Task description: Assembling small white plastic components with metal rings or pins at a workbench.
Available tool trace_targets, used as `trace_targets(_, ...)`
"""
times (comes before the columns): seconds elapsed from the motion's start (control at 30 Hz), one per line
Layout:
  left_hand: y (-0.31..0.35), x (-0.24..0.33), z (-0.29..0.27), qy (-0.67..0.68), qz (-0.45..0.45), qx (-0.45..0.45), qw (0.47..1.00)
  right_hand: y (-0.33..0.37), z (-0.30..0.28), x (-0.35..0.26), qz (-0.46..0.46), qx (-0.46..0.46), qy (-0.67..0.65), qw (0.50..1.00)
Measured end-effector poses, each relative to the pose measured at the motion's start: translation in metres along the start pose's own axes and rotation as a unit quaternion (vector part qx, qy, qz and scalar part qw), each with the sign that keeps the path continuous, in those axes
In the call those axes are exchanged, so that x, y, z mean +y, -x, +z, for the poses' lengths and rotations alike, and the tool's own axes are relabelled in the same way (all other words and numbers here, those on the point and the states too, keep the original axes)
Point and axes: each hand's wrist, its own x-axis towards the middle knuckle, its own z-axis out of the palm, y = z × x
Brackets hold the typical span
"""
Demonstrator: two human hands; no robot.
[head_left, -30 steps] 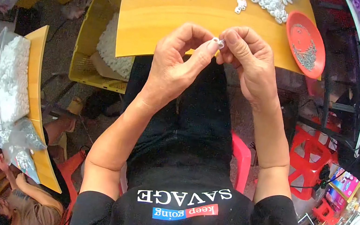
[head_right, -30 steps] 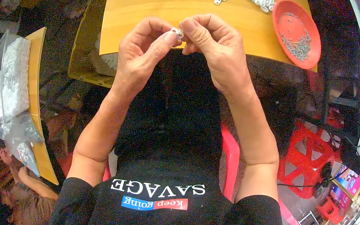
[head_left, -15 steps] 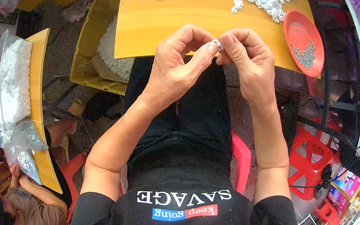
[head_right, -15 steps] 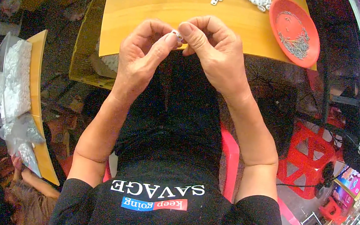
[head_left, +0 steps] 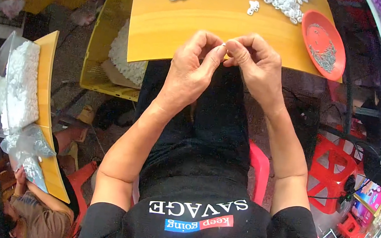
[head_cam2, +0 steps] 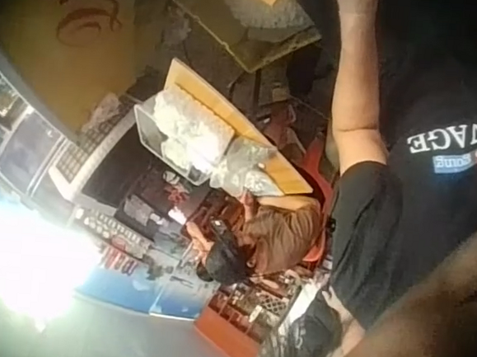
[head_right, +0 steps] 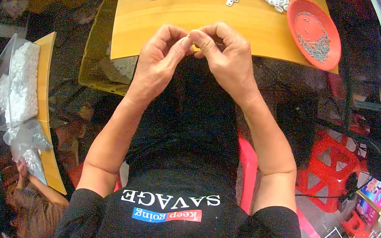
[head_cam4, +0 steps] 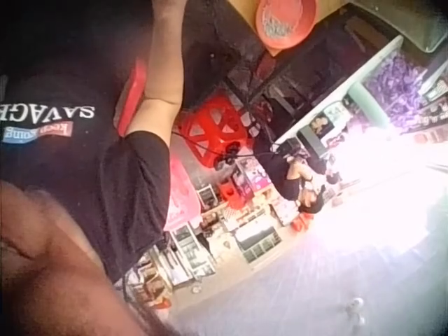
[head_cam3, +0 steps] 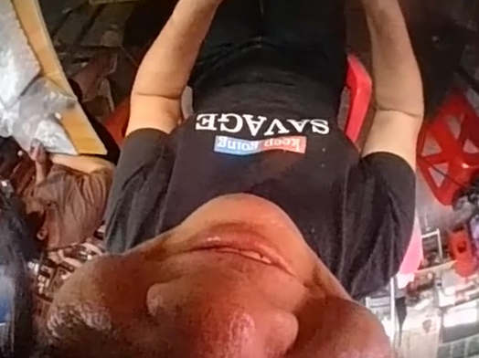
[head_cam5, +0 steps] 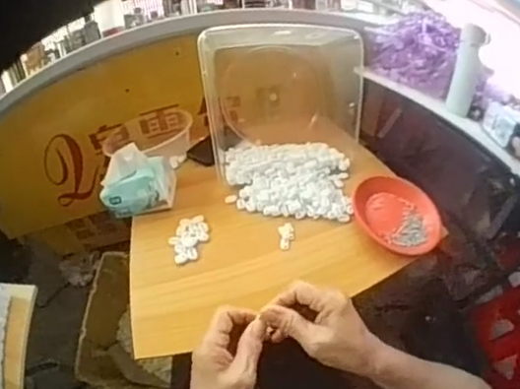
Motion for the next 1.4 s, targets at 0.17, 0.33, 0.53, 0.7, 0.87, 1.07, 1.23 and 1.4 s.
trace_targets(0.17,0.002,0.004,-0.006,0.083,-0.016,-0.002,0.996,-0.001,-0.01,-0.002,-0.003,-0.026,0.017,1.0)
trace_targets(0.33,0.006,0.009,-0.006,0.123,-0.012,0.007,0.992,-0.009,-0.013,-0.021,-0.263,-0.041,0.261,0.928)
trace_targets(0.53,0.011,0.016,-0.003,0.029,0.012,0.022,0.999,-0.001,0.002,-0.017,-0.22,0.006,0.238,0.946)
trace_targets(0.7,0.004,0.007,-0.001,0.014,0.05,0.074,0.996,-0.002,0.016,-0.004,-0.166,0.036,0.182,0.969)
trace_targets(0.87,0.002,-0.004,-0.018,0.001,0.006,0.073,0.997,-0.017,0.014,0.012,-0.113,-0.004,0.172,0.979)
trace_targets(1.07,0.007,-0.011,-0.049,0.033,0.007,0.104,0.994,-0.083,0.027,0.011,-0.103,-0.127,0.273,0.948)
trace_targets(1.23,0.013,-0.01,-0.061,0.055,0.004,0.116,0.992,-0.135,0.06,0.037,-0.291,-0.075,0.407,0.862)
trace_targets(1.4,0.018,-0.012,-0.072,0.061,0.006,0.124,0.99,-0.151,0.073,0.047,-0.291,-0.124,0.522,0.792)
